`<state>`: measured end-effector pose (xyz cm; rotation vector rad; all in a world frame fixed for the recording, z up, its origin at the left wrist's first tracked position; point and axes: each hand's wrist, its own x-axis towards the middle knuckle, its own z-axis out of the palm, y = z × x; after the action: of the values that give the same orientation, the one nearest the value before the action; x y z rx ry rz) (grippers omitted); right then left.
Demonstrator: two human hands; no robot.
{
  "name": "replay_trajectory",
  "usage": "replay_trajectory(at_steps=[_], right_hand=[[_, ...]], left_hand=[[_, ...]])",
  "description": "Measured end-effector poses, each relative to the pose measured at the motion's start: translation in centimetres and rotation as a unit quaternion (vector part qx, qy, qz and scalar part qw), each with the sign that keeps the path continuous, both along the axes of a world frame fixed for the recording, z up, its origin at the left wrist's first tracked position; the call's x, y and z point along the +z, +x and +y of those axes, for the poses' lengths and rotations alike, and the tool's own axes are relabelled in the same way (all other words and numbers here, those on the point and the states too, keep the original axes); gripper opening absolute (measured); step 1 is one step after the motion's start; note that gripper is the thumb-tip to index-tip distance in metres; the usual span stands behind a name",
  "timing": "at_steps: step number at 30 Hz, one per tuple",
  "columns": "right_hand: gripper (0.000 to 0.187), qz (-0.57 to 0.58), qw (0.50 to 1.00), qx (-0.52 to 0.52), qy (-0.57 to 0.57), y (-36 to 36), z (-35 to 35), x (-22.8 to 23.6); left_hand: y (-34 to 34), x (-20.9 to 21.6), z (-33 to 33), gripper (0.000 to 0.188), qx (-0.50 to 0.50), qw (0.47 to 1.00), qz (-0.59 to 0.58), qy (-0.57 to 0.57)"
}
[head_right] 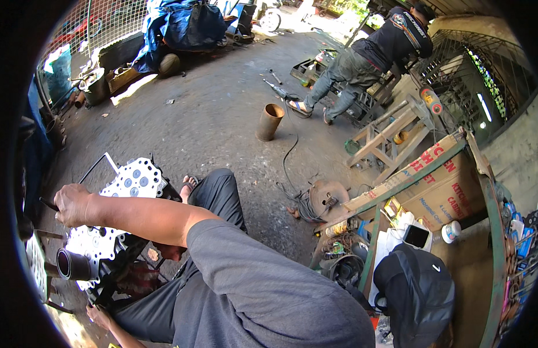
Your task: The person sits on the floor and uses a screwdriver to manipulate valve components on an engine cylinder head. They repeatedly insert and remove a valve, then use a hammer to tap it into place.
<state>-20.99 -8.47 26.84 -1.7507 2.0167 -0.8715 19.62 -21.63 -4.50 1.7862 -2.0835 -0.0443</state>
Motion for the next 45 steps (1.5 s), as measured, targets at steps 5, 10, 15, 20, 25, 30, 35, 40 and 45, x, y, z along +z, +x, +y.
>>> replay_trajectory(at_steps=[5, 10, 15, 20, 25, 30, 35, 40, 45], right_hand=[[0.036, 0.122, 0.981, 0.038, 0.145, -0.5, -0.7, -2.8], [0.055, -0.032, 0.997, 0.045, -0.052, 0.3, -0.1, -3.5], [0.038, -0.013, 0.983, 0.087, -0.164, 1.1, -0.2, -2.8], [0.022, 0.035, 0.984, 0.073, -0.158, 0.3, -0.9, -3.5], [0.019, 0.031, 0.970, 0.053, -0.235, 0.0, -1.0, -4.0], [0.021, 0.052, 0.965, 0.050, -0.254, 0.7, -0.3, -3.6], [0.025, 0.060, 0.970, 0.076, -0.223, 0.7, 0.2, -3.8], [0.029, 0.105, 0.959, 0.055, -0.258, 0.5, 0.3, -3.9], [0.033, 0.096, 0.967, 0.071, -0.227, 0.9, 0.2, -3.3]], left_hand=[[0.1, -0.1, -0.3, 0.037, -0.015, 1.000, -0.015, 0.000], [-1.0, 1.6, 0.9, 0.035, -0.015, 1.000, -0.010, 0.015], [-1.2, 2.0, 0.9, 0.034, -0.024, 0.998, -0.048, 0.026], [-0.6, 0.9, 0.3, 0.034, -0.020, 1.000, -0.016, 0.002], [-1.1, 1.6, 0.9, 0.034, -0.010, 1.000, -0.020, 0.020], [-1.9, 3.2, 2.1, 0.035, 0.020, 0.998, -0.014, 0.066], [-1.9, 3.2, 2.5, 0.035, 0.018, 0.999, -0.026, 0.033], [-1.7, 2.4, 2.0, 0.035, 0.012, 0.999, -0.025, 0.020], [-1.5, 1.8, 1.4, 0.035, 0.005, 1.000, -0.019, 0.013]])
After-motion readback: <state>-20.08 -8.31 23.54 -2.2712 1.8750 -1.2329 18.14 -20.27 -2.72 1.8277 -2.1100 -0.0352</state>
